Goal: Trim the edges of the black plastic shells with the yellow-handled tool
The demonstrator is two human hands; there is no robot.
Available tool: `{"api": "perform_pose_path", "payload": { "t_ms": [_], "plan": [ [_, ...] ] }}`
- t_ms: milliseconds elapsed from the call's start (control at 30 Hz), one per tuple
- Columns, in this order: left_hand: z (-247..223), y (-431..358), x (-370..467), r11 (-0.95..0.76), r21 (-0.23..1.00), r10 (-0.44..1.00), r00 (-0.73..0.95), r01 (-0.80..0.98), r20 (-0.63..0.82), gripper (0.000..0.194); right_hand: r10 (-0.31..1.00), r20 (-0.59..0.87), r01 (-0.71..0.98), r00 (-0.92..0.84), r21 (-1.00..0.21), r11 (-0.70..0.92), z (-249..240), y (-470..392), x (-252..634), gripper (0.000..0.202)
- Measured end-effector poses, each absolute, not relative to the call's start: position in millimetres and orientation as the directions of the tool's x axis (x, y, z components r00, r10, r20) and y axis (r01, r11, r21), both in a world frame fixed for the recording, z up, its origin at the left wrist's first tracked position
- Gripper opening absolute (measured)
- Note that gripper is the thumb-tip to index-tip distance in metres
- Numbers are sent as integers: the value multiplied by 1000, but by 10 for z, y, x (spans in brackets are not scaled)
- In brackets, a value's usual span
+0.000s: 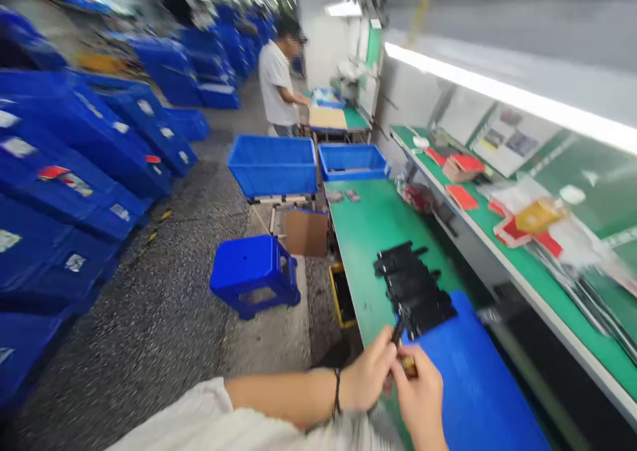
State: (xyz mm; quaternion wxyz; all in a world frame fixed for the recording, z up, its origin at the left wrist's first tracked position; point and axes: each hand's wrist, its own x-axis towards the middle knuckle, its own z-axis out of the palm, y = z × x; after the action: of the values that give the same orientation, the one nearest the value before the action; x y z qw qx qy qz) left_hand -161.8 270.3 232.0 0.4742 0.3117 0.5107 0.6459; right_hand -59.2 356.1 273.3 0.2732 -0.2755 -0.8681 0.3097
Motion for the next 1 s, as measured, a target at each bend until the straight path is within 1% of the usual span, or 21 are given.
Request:
{"api": "perform_pose_path", "payload": {
  "t_ms": [33, 133, 200, 267, 367, 433, 500, 567, 633, 733, 867, 933, 1000],
  "plan": [
    [2345, 2629, -1547, -25, 961, 928, -364, -277, -81, 58, 593, 310, 269, -743, -673, 689, 2706, 3516, -537, 32],
    [2346, 2449, -1305, -42, 971, 906, -419, -237, -63, 51, 591, 255, 299, -765, -672, 678, 2646, 3446, -289, 17],
    [2293, 2337, -1119, -37, 985, 888, -457, -169, -45, 47, 567, 214, 302, -796, -672, 677, 2606, 3401, -67, 9],
    [2231, 2209, -927, -3, 993, 889, -455, -117, -51, 45, 525, 189, 285, -830, -665, 690, 2566, 3322, 156, 9],
    [2171, 2017, -651, 51, 993, 886, -454, -104, -93, 44, 461, 188, 244, -867, -646, 723, 2518, 3162, 405, 16],
    [2163, 1933, -505, 67, 983, 862, -486, -172, -143, 43, 430, 210, 215, -878, -630, 746, 2499, 3078, 491, 19],
    [2182, 1902, -426, 86, 943, 836, -491, -320, -243, 46, 394, 243, 179, -887, -605, 776, 2491, 3042, 521, 20],
    [2227, 1910, -435, 123, 872, 827, -437, -473, -354, 52, 349, 279, 137, -894, -573, 808, 2494, 3053, 512, 21],
    [2291, 1931, -522, 163, 809, 835, -358, -564, -418, 57, 322, 312, 109, -894, -547, 830, 2507, 3093, 475, 20],
    [2387, 1948, -715, 178, 769, 865, -274, -614, -419, 57, 315, 343, 86, -885, -545, 834, 2536, 3159, 369, 18],
    [2427, 1968, -948, 157, 737, 892, -226, -658, -392, 58, 294, 342, 46, -893, -579, 814, 2570, 3211, 126, 18],
    [2403, 2001, -1089, 126, 670, 858, -259, -731, -443, 56, 273, 331, 29, -903, -587, 809, 2554, 3208, -38, 16],
    [2379, 2033, -1302, 54, 592, 776, -339, -804, -532, 51, 266, 324, 27, -908, -588, 808, 2498, 3198, -235, 15]
  ]
}}
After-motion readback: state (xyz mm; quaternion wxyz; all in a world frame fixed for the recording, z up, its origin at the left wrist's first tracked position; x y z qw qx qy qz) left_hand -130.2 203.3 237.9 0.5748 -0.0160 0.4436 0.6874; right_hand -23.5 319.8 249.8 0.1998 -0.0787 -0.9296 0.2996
